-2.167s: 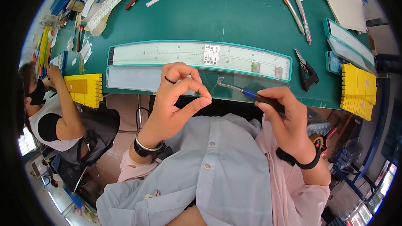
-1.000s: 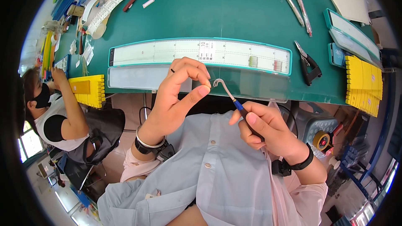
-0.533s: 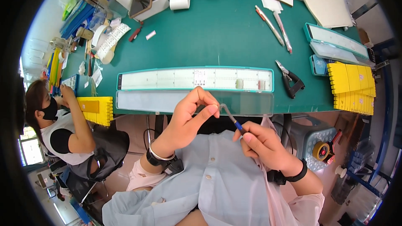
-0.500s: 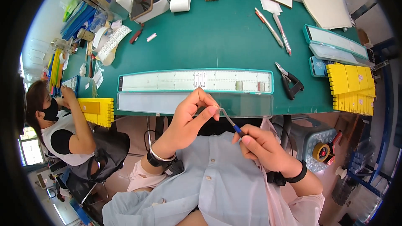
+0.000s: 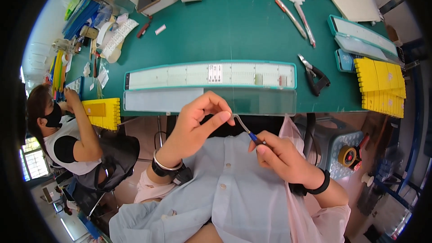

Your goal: Cutting and preparing resistors for assembly using wire cutters and a guide jig.

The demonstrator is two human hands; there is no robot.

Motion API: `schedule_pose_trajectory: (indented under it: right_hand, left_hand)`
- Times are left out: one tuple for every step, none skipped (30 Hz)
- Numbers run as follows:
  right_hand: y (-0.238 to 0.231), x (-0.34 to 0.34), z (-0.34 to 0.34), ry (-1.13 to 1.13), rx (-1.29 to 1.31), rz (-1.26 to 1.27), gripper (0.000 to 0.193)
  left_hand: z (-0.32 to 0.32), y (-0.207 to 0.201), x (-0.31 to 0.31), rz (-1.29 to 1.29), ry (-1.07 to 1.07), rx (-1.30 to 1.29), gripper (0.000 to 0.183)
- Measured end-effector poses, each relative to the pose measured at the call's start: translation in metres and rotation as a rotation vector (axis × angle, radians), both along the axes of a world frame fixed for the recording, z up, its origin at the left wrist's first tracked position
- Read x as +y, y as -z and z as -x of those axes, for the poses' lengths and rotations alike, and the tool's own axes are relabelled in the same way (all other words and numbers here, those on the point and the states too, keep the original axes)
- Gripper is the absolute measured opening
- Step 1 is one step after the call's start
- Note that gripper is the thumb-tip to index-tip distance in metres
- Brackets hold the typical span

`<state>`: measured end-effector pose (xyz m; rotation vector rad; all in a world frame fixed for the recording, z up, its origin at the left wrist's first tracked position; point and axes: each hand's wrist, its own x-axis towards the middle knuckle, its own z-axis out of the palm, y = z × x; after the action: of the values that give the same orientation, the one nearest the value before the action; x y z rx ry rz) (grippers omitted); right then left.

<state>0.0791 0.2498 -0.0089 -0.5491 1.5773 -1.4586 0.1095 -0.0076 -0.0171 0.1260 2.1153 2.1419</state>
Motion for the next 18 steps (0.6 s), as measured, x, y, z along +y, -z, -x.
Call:
schedule_pose_trajectory:
  right_hand:
    - [0.002,-0.002,0.0,-0.001,-0.017,-0.008,0.024]
    - [0.003,-0.003,0.0,-0.007,-0.023,-0.018,0.023]
    - [0.006,-0.004,0.0,-0.014,-0.03,-0.027,0.023]
    - [0.01,-0.004,0.0,-0.018,-0.035,-0.024,0.022]
    - [0.013,-0.004,-0.001,-0.018,-0.046,-0.031,0.022]
    - [0.015,-0.003,-0.001,-0.007,-0.059,-0.032,0.022]
    - [0.017,-0.003,-0.002,0.004,-0.07,-0.034,0.022]
    - [0.019,-0.004,-0.003,0.007,-0.063,0.003,0.022]
    - [0.02,-0.004,-0.004,0.003,-0.069,0.002,0.022]
    - [0.02,-0.004,-0.004,0.003,-0.073,0.011,0.021]
    - [0.02,-0.004,-0.004,0.005,-0.074,0.019,0.021]
    - [0.022,-0.004,-0.005,0.004,-0.074,0.019,0.021]
    - [0.024,-0.002,-0.006,0.015,-0.062,0.023,0.021]
    - [0.025,-0.001,-0.007,0.028,-0.049,0.027,0.02]
    - [0.023,0.0,-0.008,0.027,-0.047,0.026,0.02]
    - [0.021,0.0,-0.008,0.052,0.14,-0.024,0.016]
    - [0.02,0.0,-0.007,0.074,0.326,-0.074,0.013]
    - [0.021,0.0,-0.007,0.07,0.327,-0.074,0.013]
  left_hand:
    - [-0.001,-0.004,-0.002,-0.008,-0.001,-0.017,0.014]
    - [-0.002,-0.014,-0.004,-0.008,-0.005,-0.145,0.017]
    - [-0.003,-0.019,-0.006,-0.008,-0.009,-0.274,0.019]
    - [-0.003,-0.018,-0.007,0.009,0.0,-0.247,0.023]
    - [-0.001,-0.017,-0.008,0.003,0.0,-0.258,0.023]
    - [0.002,-0.017,-0.009,0.031,0.0,-0.219,0.024]
    - [0.003,-0.016,-0.01,0.06,-0.001,-0.179,0.026]
    - [0.003,-0.015,-0.01,0.121,-0.021,-0.134,0.025]
    - [0.004,-0.013,-0.012,0.121,-0.024,-0.14,0.025]
    - [0.005,-0.01,-0.016,0.296,0.028,0.017,0.023]
    - [0.006,-0.008,-0.018,0.469,0.083,0.178,0.022]
    - [0.005,-0.008,-0.016,0.469,0.082,0.179,0.022]
    - [0.004,-0.008,-0.012,0.425,0.061,0.152,0.022]
    - [0.004,-0.008,-0.009,0.38,0.04,0.127,0.022]
    - [0.005,-0.007,-0.007,0.379,0.039,0.129,0.022]
    - [0.005,-0.005,-0.007,0.359,0.032,0.144,0.022]
    - [0.004,-0.003,-0.006,0.337,0.023,0.159,0.023]
    - [0.004,-0.003,-0.004,0.336,0.019,0.158,0.023]
